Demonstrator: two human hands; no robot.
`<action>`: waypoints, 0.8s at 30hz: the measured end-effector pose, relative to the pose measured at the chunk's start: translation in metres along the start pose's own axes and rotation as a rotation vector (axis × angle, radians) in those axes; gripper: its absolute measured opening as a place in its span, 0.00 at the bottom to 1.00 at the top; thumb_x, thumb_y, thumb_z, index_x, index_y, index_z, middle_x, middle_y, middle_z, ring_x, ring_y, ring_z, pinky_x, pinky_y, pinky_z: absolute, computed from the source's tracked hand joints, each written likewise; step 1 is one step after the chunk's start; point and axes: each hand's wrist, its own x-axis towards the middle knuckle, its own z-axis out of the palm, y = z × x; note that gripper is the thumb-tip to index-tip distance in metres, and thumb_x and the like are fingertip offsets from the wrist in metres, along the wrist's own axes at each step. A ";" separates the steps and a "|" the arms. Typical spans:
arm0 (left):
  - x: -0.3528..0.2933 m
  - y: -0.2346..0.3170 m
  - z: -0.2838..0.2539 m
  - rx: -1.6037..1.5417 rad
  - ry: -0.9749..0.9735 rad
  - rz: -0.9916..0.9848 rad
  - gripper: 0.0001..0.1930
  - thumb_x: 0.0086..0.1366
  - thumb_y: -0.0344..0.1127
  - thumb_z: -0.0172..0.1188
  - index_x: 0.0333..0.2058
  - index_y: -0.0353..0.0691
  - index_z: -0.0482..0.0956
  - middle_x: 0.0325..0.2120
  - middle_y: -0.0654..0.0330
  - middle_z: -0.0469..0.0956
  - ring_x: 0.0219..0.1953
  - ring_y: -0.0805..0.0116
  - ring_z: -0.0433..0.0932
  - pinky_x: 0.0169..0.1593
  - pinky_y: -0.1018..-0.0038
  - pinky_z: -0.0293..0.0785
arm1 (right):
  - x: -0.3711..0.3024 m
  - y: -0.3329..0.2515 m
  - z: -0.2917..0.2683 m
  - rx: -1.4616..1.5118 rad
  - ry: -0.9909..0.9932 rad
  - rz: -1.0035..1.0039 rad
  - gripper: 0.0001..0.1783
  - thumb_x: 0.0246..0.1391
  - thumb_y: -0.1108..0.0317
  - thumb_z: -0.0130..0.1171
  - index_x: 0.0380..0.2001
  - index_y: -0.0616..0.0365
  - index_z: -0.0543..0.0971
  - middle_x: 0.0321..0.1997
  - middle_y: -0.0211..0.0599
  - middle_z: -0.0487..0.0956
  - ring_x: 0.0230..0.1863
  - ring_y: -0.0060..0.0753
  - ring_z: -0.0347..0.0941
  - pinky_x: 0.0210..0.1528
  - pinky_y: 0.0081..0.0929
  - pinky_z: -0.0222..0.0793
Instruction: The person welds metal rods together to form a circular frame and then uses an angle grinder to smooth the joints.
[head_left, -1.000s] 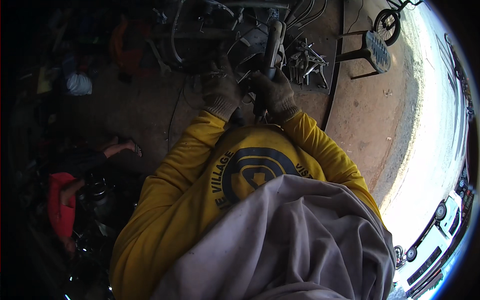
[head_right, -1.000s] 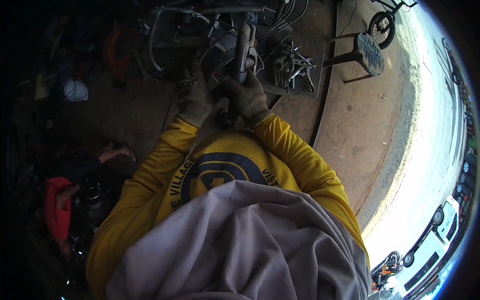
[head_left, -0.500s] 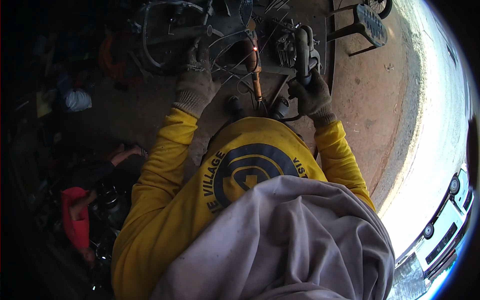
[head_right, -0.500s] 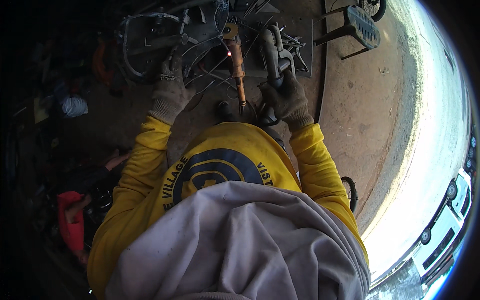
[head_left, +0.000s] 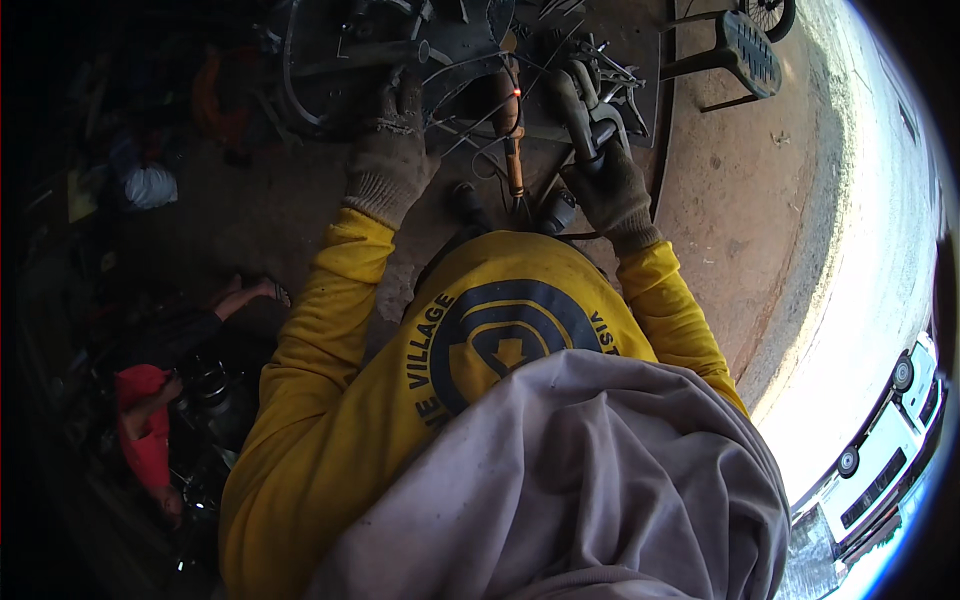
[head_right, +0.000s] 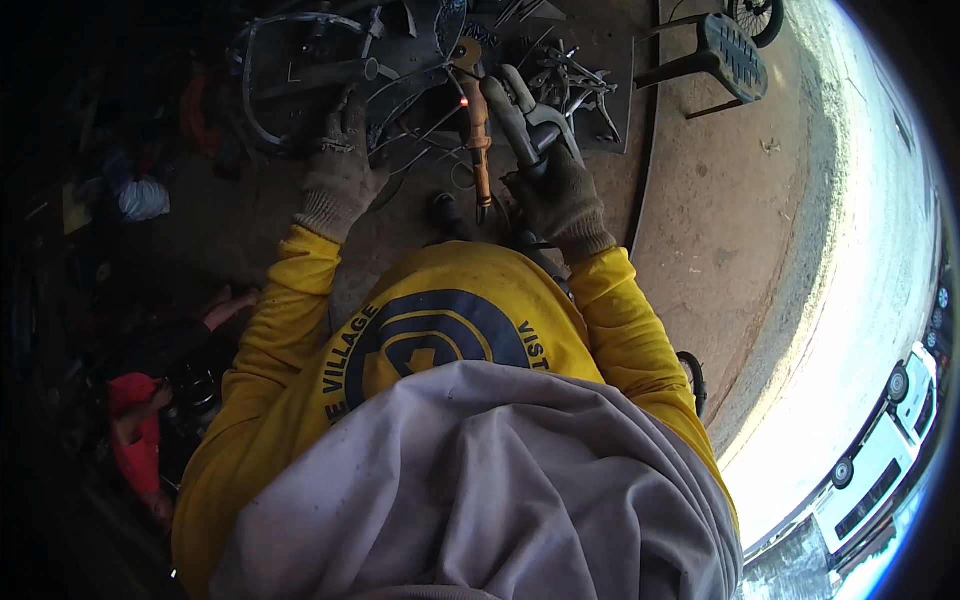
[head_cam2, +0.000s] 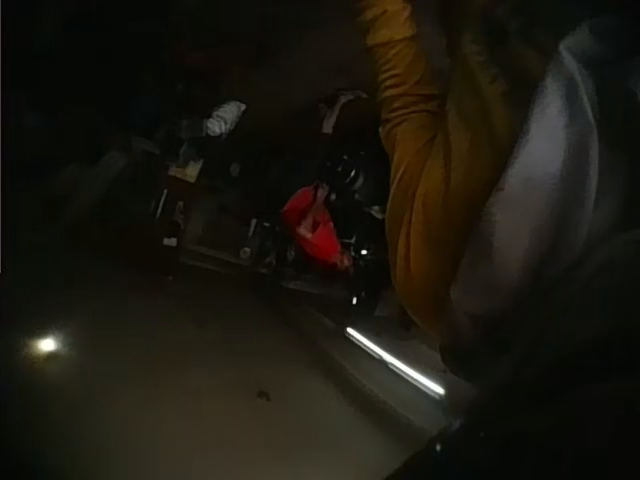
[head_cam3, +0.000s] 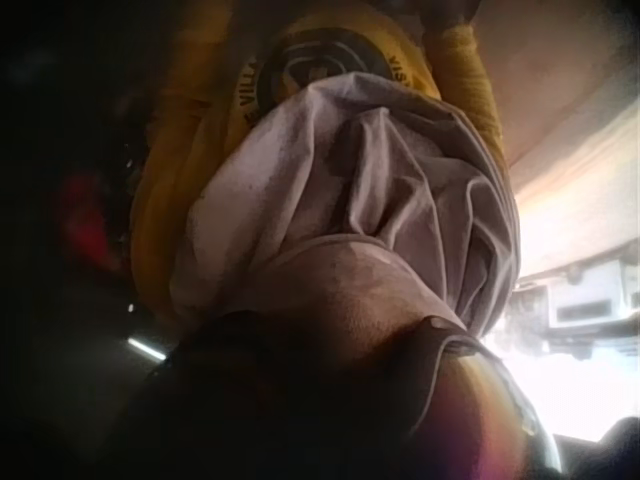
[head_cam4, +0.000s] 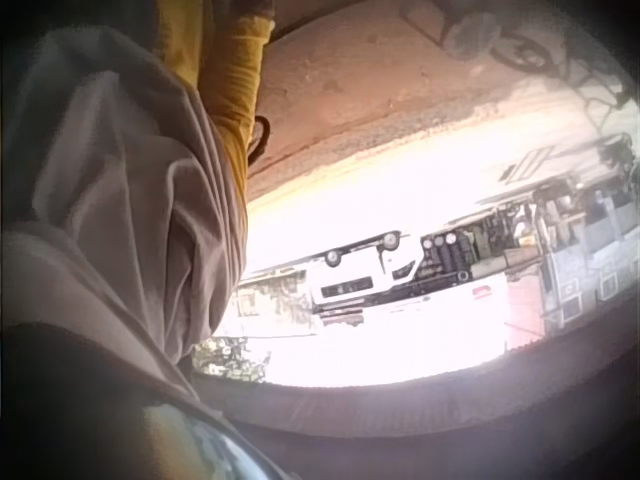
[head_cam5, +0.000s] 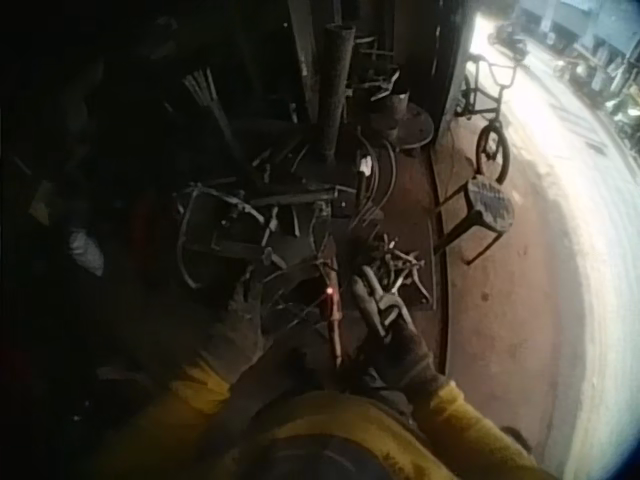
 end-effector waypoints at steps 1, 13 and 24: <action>-0.001 -0.001 0.001 -0.005 -0.002 -0.003 0.54 0.56 0.49 0.72 0.74 0.40 0.48 0.70 0.45 0.55 0.68 0.48 0.67 0.60 0.59 0.78 | 0.001 -0.002 0.001 -0.004 -0.004 0.000 0.26 0.52 0.62 0.72 0.49 0.62 0.74 0.37 0.49 0.81 0.40 0.44 0.83 0.42 0.38 0.77; 0.000 -0.001 -0.008 -0.041 -0.083 -0.006 0.53 0.57 0.51 0.70 0.74 0.39 0.48 0.70 0.44 0.57 0.71 0.48 0.62 0.63 0.59 0.75 | 0.009 -0.002 0.011 0.000 -0.007 -0.014 0.26 0.53 0.59 0.69 0.50 0.61 0.75 0.38 0.49 0.82 0.40 0.45 0.83 0.42 0.39 0.77; -0.001 -0.003 -0.005 -0.162 0.067 0.072 0.54 0.55 0.42 0.73 0.73 0.35 0.49 0.68 0.39 0.61 0.69 0.42 0.63 0.70 0.57 0.64 | 0.008 0.005 0.015 0.064 -0.018 -0.142 0.26 0.56 0.62 0.69 0.54 0.60 0.73 0.38 0.38 0.83 0.38 0.32 0.82 0.41 0.32 0.78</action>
